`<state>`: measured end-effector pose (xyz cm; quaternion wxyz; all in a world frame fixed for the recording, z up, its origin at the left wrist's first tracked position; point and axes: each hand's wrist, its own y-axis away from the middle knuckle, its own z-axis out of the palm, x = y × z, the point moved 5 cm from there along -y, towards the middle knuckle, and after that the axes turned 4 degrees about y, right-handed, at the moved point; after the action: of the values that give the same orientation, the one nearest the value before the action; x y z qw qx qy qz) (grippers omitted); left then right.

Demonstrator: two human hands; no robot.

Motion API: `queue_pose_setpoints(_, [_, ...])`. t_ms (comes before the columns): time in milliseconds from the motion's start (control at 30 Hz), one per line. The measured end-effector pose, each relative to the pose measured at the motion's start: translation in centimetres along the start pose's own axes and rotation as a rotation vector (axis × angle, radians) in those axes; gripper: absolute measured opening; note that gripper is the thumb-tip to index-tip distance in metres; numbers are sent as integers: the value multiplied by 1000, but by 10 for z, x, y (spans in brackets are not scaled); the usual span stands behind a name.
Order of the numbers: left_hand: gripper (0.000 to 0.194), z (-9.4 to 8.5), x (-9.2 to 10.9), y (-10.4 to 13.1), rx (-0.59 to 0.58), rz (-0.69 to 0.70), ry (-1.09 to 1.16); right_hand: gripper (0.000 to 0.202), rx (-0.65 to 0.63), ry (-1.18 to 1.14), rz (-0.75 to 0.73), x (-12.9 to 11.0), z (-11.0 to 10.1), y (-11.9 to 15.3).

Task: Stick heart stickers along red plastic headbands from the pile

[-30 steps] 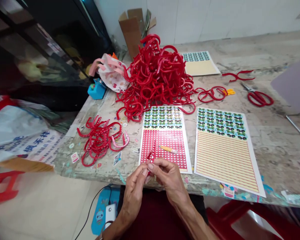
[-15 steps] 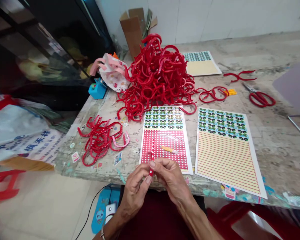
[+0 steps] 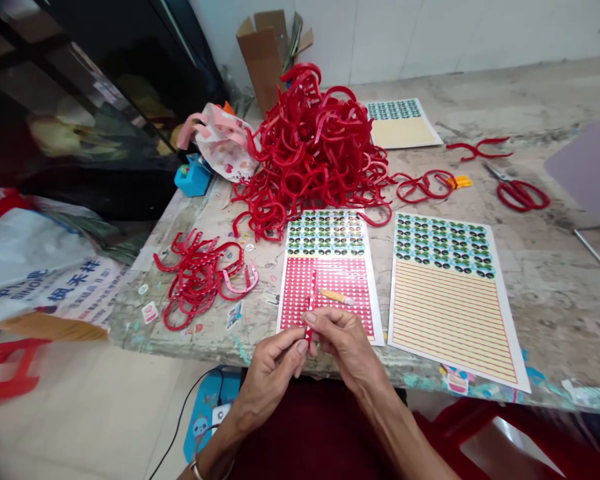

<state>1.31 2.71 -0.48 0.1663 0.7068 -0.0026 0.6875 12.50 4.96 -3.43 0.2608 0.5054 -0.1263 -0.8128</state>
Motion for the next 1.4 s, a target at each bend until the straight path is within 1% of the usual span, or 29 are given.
queue_pose_setpoints(67, [28, 0, -1, -1, -47, -47, 79, 24, -16, -27, 30, 0, 0, -2])
queue_pose_setpoints(167, [31, -1, -1, -2, -95, -96, 148, 28, 14, -38, 61, -2, 0, -3])
queue_pose_setpoints(233, [31, 0, -1, -3, -107, -107, 173, 29, 18, -43, 64, -2, 1, -2])
queue_pose_setpoints(300, [30, 1, 0, -3, -92, -101, 177, 28, -2, -38, 47, -3, 4, 0])
queue_pose_setpoints(400, [29, 0, 1, -3, -35, -58, 90, 24, -30, -14, 16, -3, 5, 4])
queue_pose_setpoints(467, [28, -1, 3, -2, -15, 3, -5, 23, -14, 0, 11, -4, 3, 5])
queue_pose_setpoints(567, [25, -2, 6, -1, -32, 109, -112, 24, -2, 10, 23, -5, -1, 6])
queue_pose_setpoints(667, [24, -3, 7, 1, -62, 162, -170, 27, -33, 24, 37, -6, -1, 6])
queue_pose_setpoints(700, [23, -3, 7, 2, -71, 156, -177, 28, -33, 38, 38, -6, 0, 6])
queue_pose_setpoints(767, [21, -2, 4, 3, -79, 101, -163, 28, -6, 88, 22, -7, 0, 7])
queue_pose_setpoints(833, [20, 0, 2, 4, -64, 30, -128, 28, 35, 144, -10, -8, -1, 8])
queue_pose_setpoints(900, [21, 1, 4, 3, -39, 10, -111, 28, 67, 167, -45, -10, -2, 9])
queue_pose_setpoints(1000, [21, 2, 10, 1, -23, 78, -152, 26, 54, 154, -58, -11, -5, 9])
queue_pose_setpoints(1100, [19, 1, 14, 0, -45, 126, -197, 26, 32, 143, -32, -9, -9, 6])
queue_pose_setpoints(1300, [19, -1, 10, 0, -65, 163, -258, 28, 19, 63, 13, -9, -10, 5])
queue_pose_setpoints(1400, [21, -1, 7, 0, -67, 162, -269, 28, 7, 78, 16, -9, -9, 5])
